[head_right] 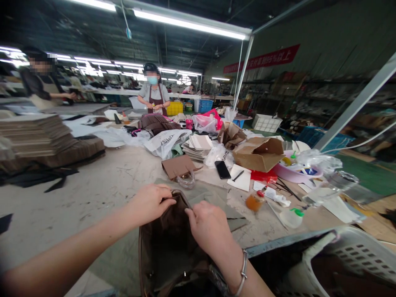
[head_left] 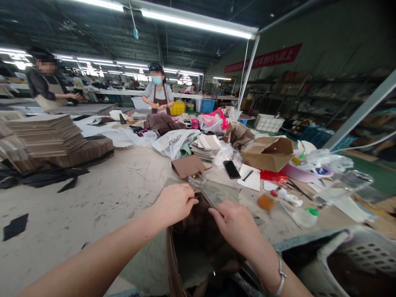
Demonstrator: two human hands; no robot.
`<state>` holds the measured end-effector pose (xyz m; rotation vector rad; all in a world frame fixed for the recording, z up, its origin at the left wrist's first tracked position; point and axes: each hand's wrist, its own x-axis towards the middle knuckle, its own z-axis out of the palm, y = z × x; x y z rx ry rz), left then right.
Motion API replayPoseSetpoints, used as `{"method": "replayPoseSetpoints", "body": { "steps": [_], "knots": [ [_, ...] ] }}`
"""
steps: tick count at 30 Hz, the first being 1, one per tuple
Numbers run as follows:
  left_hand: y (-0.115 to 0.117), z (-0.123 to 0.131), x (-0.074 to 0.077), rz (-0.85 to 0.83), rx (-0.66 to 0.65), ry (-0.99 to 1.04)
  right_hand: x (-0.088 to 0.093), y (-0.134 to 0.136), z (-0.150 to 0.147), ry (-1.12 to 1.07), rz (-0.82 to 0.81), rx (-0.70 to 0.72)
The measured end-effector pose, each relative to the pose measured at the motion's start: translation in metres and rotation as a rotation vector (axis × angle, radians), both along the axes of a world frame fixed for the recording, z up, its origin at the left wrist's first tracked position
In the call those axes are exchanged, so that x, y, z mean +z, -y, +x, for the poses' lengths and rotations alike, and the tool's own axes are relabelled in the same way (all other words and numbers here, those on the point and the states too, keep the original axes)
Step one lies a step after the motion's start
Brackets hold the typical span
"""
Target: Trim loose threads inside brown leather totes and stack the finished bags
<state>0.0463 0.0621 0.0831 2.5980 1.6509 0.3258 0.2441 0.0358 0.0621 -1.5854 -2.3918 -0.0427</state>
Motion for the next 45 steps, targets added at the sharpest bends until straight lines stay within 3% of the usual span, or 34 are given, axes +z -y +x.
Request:
{"method": "replayPoseSetpoints", "body": {
  "steps": [4,17,24,28,36,40,42,45],
  "knots": [
    [-0.004,0.006,-0.002,0.014,0.078,-0.082,-0.001,-0.001,0.009,-0.058,-0.020,0.012],
    [-0.001,0.011,-0.006,0.094,0.091,-0.110,-0.003,-0.011,0.020,-0.295,-0.085,0.056],
    [-0.003,0.018,-0.006,0.093,0.117,-0.122,0.009,-0.011,0.005,-0.121,-0.012,0.035],
    [-0.004,0.017,-0.005,0.085,0.138,-0.125,0.014,-0.014,0.001,-0.134,-0.033,0.071],
    [-0.004,0.014,-0.004,0.083,0.160,-0.113,0.005,-0.019,0.013,-0.356,-0.147,0.084],
    [-0.003,0.018,-0.003,0.064,0.167,-0.104,0.002,-0.025,0.022,-0.676,-0.304,0.090],
    [-0.003,0.019,-0.003,0.066,0.157,-0.105,0.003,-0.028,0.026,-0.793,-0.308,0.078],
    [-0.003,0.020,-0.002,0.047,0.168,-0.104,0.008,-0.030,0.025,-0.714,-0.246,0.064]
  ]
}}
